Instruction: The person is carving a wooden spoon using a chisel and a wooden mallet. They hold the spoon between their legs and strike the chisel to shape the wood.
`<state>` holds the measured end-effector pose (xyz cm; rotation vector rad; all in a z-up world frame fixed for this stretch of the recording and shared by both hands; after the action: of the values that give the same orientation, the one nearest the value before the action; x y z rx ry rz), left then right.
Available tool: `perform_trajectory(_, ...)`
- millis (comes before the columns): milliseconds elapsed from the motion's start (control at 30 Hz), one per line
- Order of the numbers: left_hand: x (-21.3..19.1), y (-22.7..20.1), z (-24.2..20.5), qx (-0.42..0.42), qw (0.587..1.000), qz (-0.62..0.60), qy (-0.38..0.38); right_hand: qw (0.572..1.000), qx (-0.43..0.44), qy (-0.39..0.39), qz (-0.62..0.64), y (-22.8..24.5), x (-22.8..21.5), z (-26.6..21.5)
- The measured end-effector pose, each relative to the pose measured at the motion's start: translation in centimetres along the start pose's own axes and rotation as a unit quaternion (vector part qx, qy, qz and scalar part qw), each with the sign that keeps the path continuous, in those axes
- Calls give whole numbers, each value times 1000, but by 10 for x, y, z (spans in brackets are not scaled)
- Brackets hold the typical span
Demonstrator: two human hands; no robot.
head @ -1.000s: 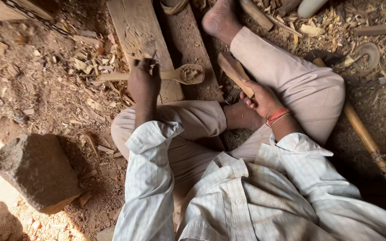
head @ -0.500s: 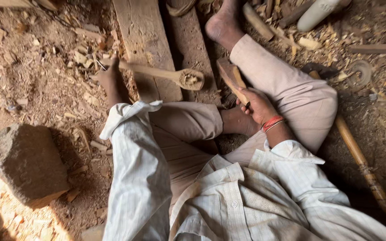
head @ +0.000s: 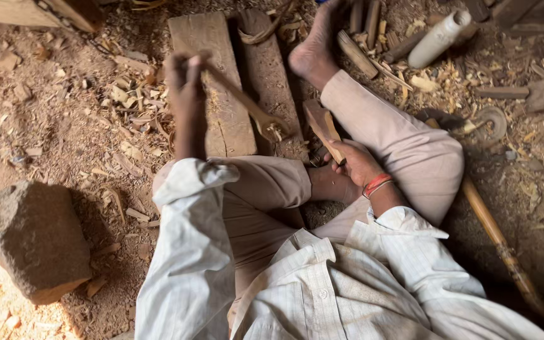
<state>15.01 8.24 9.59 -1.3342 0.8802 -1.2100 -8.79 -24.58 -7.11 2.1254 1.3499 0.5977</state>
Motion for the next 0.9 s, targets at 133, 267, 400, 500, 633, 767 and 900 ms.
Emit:
perform_trajectory(133,92,-23,-27,58,990,45,120,997,-22,-64,-27,-2,-11,-5)
perform_trajectory(267,190,-9,-91,8,956,136,259,984,-126,-83,93,49,-43,-23)
perform_trajectory(400,258,11,-166,221,886,278,298,940,-275,-156,130,91,-110,-54)
perform_trajectory(500,277,55,-198,223,841,336,360,935,-284,-94,189,101,-136,-55)
perform_trajectory(633,269,105,-213,295,788,403,361,909,-179,46,373,82,-144,-29)
perform_trajectory(767,258,138,-217,337,746,458,347,928,-149,-27,339,64,-161,0)
perform_trajectory(900,248,145,-211,307,759,466,335,937,-171,-48,300,72,-156,6)
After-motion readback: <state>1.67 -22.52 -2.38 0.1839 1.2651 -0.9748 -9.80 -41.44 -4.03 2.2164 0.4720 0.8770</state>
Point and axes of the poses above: each hand's wrist, its own z-axis towards the middle knuckle, its own x-axis out of the palm, y = z × x, the point moved 8 cm from there along z, towards the middle knuckle, and after that the axes turned 14 degrees about -y, right-handed, at the moved point
